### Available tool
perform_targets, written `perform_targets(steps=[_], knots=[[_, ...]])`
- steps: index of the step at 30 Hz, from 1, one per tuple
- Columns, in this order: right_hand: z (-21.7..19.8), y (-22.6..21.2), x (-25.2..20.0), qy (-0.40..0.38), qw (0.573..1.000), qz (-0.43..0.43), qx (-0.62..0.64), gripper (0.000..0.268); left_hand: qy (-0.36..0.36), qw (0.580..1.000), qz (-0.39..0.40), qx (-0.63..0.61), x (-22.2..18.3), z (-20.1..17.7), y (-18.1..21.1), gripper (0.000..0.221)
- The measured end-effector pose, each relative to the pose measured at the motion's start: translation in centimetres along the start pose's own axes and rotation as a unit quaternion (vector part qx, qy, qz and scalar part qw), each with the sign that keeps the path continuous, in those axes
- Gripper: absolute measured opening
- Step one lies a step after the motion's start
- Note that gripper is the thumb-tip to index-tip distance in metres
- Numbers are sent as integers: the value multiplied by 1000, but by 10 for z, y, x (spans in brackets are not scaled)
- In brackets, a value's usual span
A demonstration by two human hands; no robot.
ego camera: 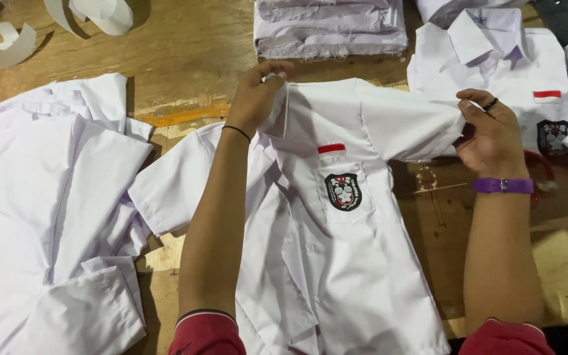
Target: Smoothing and buttoning a white short-sleeved shirt on a factory work table.
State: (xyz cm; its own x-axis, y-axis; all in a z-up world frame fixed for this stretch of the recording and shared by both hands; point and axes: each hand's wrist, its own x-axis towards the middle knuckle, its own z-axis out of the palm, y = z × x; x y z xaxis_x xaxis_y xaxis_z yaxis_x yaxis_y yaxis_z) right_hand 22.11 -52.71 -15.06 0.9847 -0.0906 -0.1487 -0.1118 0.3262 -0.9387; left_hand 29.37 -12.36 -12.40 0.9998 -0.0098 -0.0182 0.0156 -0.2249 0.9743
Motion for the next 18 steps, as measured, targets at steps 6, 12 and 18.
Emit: perform_targets(steps=[6, 12, 18], knots=[[0, 7, 6, 54, 998, -37, 18, 12, 68, 997, -45, 16, -4, 11, 21, 25], [4, 5, -1, 85, 994, -53, -52, 13, 100, 992, 34, 63, 9, 12, -2, 19], [-1, 24, 11, 84, 991, -73, 69, 18, 141, 987, 5, 71, -4, 22, 18, 16]])
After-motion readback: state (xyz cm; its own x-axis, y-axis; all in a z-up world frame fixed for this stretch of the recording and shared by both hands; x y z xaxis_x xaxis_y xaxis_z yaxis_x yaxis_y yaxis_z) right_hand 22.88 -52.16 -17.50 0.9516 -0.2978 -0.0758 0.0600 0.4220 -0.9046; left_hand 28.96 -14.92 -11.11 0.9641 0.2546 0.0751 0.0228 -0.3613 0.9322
